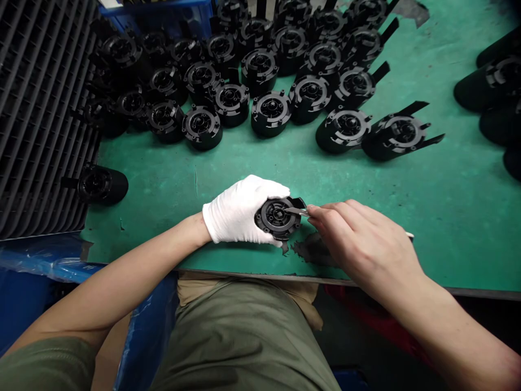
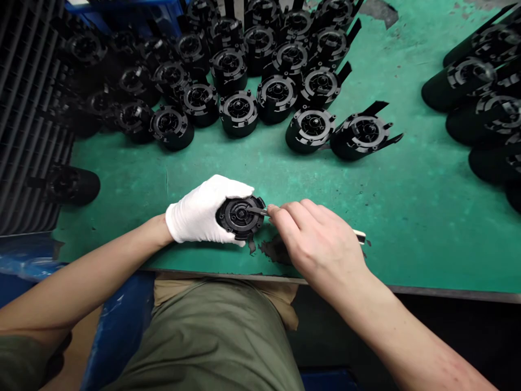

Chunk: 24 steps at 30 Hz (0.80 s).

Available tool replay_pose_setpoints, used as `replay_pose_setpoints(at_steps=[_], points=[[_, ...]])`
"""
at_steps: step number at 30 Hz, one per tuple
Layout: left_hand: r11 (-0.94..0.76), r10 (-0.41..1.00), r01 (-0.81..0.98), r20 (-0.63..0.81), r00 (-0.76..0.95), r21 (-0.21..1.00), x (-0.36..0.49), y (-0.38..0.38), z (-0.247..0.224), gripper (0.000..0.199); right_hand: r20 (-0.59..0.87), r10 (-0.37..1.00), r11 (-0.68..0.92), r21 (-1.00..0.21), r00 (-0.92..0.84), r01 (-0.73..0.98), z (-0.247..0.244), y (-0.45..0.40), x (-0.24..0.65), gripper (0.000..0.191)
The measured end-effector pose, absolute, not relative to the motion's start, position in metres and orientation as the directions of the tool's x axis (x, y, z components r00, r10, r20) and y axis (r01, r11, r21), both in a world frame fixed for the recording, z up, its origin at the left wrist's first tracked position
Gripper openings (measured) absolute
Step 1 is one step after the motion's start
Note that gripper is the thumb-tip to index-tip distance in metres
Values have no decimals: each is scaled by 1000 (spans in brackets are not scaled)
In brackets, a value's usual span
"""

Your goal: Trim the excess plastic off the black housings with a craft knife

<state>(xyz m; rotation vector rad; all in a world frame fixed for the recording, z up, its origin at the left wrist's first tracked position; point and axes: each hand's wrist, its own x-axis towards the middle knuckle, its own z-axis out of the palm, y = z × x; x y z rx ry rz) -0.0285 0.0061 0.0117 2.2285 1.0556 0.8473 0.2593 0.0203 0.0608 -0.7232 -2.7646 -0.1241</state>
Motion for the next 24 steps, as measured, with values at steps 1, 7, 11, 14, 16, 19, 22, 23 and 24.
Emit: replay_pose_setpoints(at_steps=[1, 7, 11, 14, 16, 19, 22, 23, 24], points=[[-556, 809, 478, 311, 498, 680, -29, 6, 11, 82, 294, 464, 873, 10, -836, 488, 60, 21, 259, 11], [-575, 795, 464, 326, 511, 674, -30, 8, 11, 83, 316, 464, 870, 12, -828, 493, 57, 19, 258, 12], [-574, 796, 475, 316, 517, 667, -28, 9, 15, 74, 283, 460, 866, 64, -841, 495, 61, 16, 258, 13], [-558, 801, 483, 286, 525, 675, -26, 11, 19, 66, 259, 457, 864, 95, -851, 494, 66, 12, 257, 12], [-555, 802, 480, 283, 526, 680, -25, 11, 20, 64, 256, 456, 863, 104, -852, 494, 68, 10, 256, 12], [-553, 801, 467, 286, 526, 690, -26, 11, 20, 67, 242, 461, 861, 110, -854, 496, 70, 6, 256, 14], [-542, 801, 452, 272, 533, 709, -26, 11, 20, 69, 214, 469, 857, 124, -857, 500, 71, 1, 257, 21], [-530, 803, 452, 254, 539, 717, -26, 11, 21, 67, 206, 471, 856, 129, -858, 501, 72, 0, 257, 23], [-516, 806, 455, 230, 546, 726, -26, 11, 22, 65, 200, 473, 855, 133, -858, 502, 73, -2, 257, 24]])
